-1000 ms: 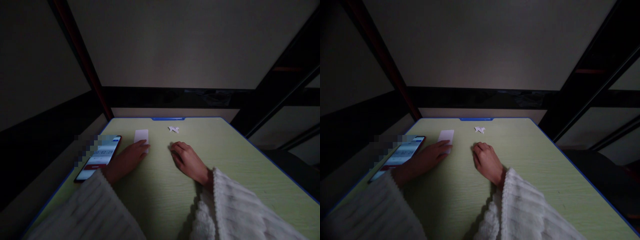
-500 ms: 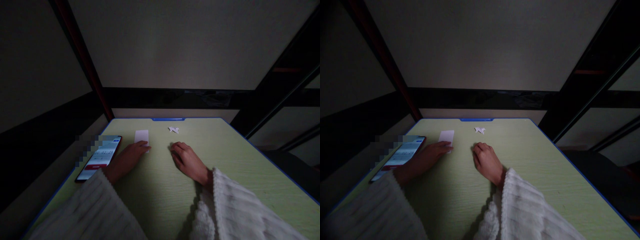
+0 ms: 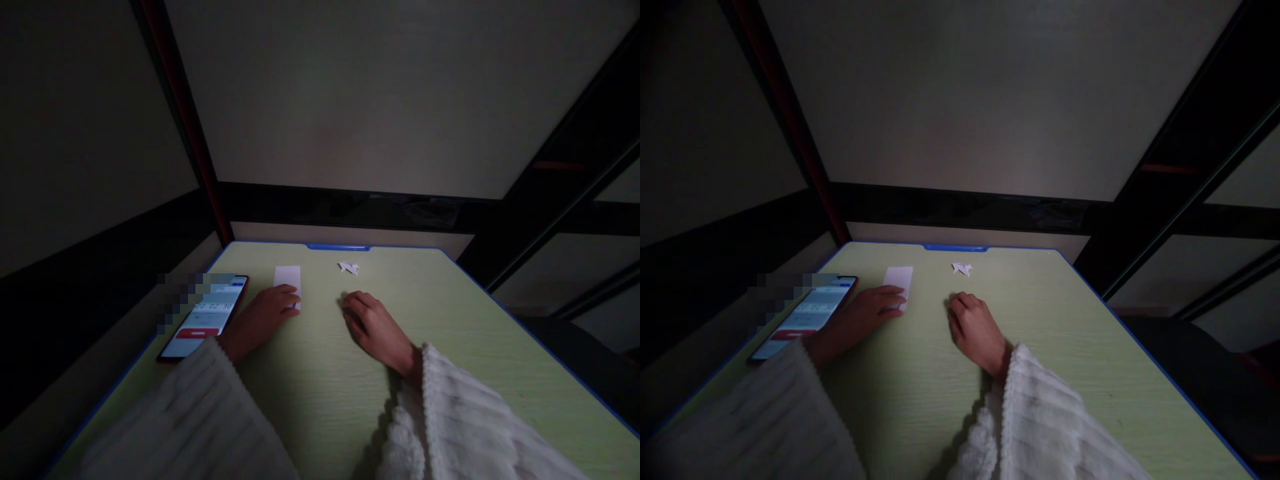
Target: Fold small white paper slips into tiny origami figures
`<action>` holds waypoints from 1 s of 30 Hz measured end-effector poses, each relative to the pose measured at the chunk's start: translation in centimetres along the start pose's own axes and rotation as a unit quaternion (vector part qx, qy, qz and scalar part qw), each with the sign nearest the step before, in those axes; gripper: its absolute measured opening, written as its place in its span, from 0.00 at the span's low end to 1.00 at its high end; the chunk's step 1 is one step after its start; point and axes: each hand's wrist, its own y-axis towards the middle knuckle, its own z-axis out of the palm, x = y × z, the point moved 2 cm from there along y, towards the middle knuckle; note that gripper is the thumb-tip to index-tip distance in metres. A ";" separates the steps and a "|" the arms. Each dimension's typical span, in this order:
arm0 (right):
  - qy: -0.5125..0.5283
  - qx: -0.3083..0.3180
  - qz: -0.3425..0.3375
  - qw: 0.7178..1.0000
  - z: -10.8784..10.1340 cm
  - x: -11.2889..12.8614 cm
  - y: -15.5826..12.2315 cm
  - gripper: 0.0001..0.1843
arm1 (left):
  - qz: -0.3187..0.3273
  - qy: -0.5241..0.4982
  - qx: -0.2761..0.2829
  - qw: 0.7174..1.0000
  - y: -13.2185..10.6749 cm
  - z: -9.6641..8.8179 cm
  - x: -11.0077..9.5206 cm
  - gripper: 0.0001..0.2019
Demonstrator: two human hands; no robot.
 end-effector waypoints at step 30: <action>0.492 -0.166 0.152 0.841 -3.0 2.2 -3.0 0.06 | -0.216 -0.599 -0.168 0.752 -0.8 2.4 -7.5 0.05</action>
